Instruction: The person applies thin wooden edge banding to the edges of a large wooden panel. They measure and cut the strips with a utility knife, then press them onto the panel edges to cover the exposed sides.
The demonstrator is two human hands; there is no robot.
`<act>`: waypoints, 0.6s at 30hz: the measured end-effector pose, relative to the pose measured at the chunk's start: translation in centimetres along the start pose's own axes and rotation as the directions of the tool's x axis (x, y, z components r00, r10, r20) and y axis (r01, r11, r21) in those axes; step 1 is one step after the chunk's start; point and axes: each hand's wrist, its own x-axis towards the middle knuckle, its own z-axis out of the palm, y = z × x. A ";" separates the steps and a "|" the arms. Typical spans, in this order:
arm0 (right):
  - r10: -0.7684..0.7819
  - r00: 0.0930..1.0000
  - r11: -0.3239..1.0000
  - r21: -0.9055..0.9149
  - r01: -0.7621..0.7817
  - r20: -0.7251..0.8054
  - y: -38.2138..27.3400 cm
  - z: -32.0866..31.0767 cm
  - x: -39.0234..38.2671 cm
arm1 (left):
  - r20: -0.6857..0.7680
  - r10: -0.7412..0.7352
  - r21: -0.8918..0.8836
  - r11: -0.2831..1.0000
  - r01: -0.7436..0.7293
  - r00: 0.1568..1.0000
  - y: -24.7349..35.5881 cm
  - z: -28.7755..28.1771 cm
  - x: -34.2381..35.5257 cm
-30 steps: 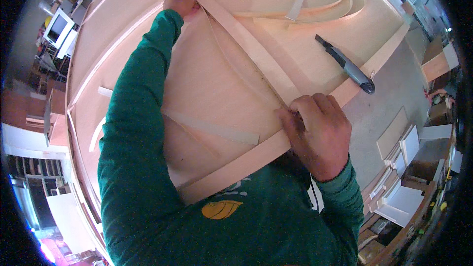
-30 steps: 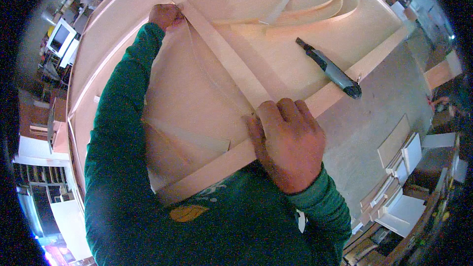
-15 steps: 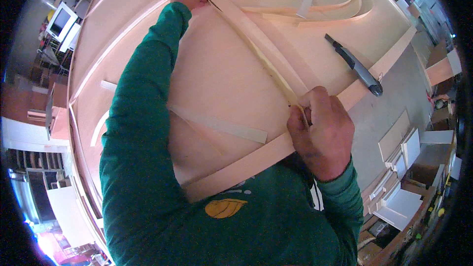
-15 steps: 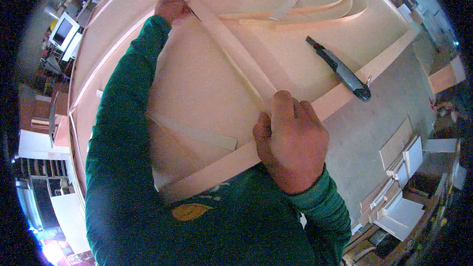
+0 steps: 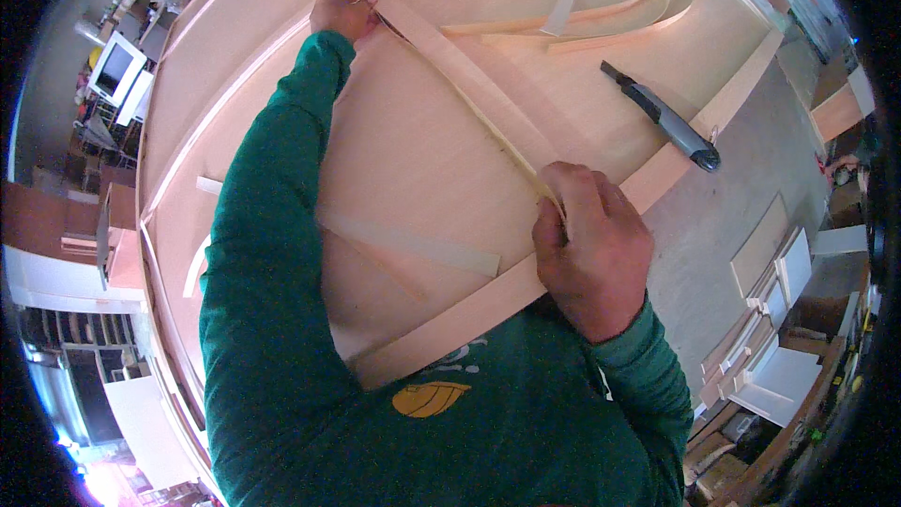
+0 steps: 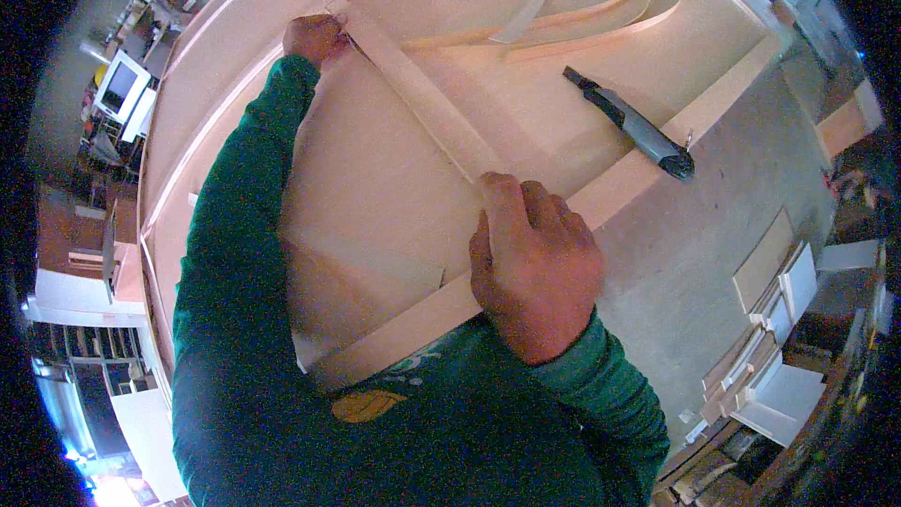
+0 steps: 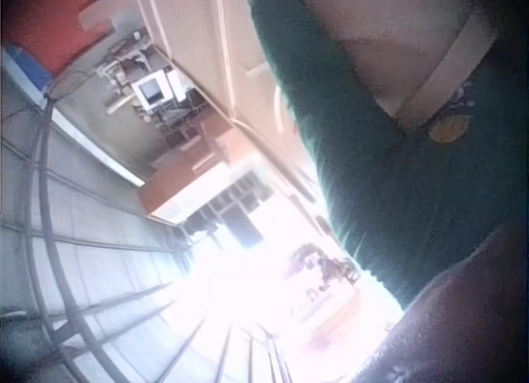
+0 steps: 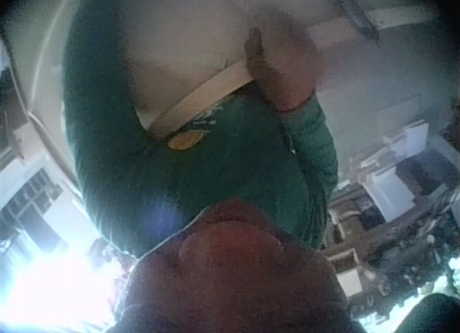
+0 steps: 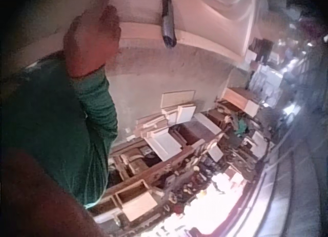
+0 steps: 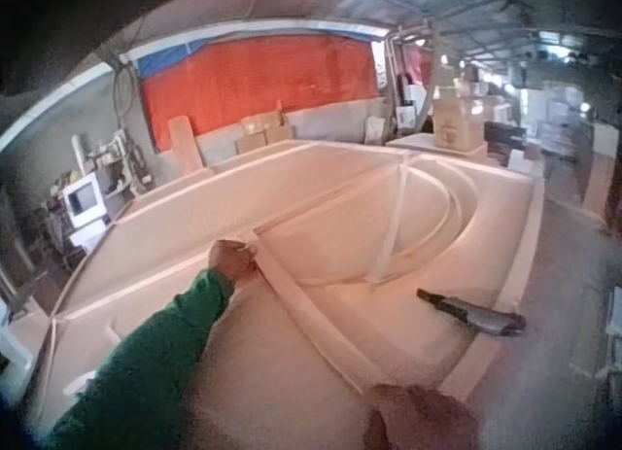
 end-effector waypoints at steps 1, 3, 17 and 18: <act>-0.003 1.000 1.000 0.003 0.003 0.000 0.1 -0.1 0.0 | -0.023 -0.034 -0.047 0.998 0.033 0.999 0.9 -0.1 -1.0; -0.012 1.000 1.000 0.013 0.011 0.001 0.1 -0.1 -0.2 | -0.018 -0.063 0.000 0.998 0.063 0.998 2.0 -0.7 -1.7; 0.008 0.997 0.999 0.038 -0.005 -0.078 -0.5 -0.1 -0.1 | 0.184 0.096 -0.229 0.972 -0.052 0.978 -0.3 -2.6 -3.2; 0.016 0.996 0.999 0.038 -0.012 -0.089 -0.5 -0.1 -0.1 | 0.283 0.162 -0.223 0.970 -0.099 0.945 0.2 -3.2 -3.7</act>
